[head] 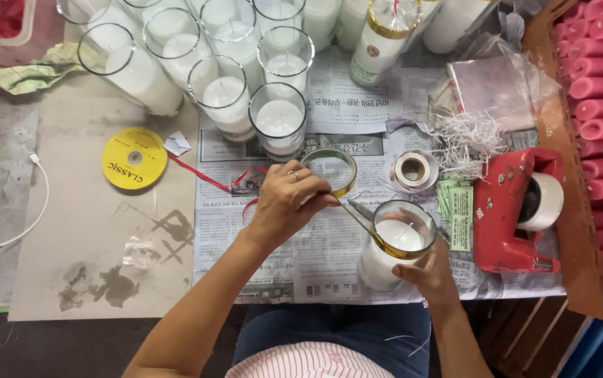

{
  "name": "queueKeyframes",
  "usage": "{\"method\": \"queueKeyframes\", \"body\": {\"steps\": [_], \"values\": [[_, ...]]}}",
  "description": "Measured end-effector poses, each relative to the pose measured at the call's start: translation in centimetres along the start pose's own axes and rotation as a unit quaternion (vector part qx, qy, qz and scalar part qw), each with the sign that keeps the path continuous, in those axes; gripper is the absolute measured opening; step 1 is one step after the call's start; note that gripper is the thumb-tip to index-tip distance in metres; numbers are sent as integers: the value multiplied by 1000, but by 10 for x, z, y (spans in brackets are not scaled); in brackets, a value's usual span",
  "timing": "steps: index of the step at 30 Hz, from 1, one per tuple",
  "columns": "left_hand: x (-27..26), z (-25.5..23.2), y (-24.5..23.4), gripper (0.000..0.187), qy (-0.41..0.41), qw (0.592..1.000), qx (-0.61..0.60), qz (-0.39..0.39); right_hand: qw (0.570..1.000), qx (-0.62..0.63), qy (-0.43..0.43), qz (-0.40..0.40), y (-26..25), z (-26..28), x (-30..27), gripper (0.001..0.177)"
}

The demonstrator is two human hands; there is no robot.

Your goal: Applying adhesive labels and decorative gold rings to the rims of glass candle jars.

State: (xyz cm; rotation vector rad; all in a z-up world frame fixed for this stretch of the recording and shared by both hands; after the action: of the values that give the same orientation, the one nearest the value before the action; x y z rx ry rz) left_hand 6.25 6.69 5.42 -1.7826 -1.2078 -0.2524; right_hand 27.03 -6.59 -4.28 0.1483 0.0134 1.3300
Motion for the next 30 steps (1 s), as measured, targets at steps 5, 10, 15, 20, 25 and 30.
{"method": "queueKeyframes", "body": {"steps": [5,10,15,20,25,30], "values": [[8,5,25,19,-46,997,-57,-19,997,-2,2,78,-5,-13,10,103],[12,3,53,17,-78,991,-102,26,992,52,23,113,-6,-16,21,107],[6,11,71,16,-111,980,-151,67,987,48,11,154,2,-2,26,101],[2,13,66,18,-149,967,-195,76,979,-59,0,196,-5,-32,40,119],[-6,6,32,21,-175,972,-147,60,965,112,3,238,34,-10,68,120],[-11,0,19,23,-183,975,-124,35,949,154,34,274,31,-16,83,113]]}}
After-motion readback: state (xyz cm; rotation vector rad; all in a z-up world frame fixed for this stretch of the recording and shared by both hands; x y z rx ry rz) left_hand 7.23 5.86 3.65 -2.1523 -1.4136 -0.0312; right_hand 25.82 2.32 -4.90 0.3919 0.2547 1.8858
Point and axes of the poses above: each hand's wrist, its own x-axis towards the middle knuckle, its own y-axis out of the palm, z = x × y, the point moved 9 cm from there along x, towards the middle knuckle, and after that the axes turned 3 degrees about -y, right-handed, at the moved point
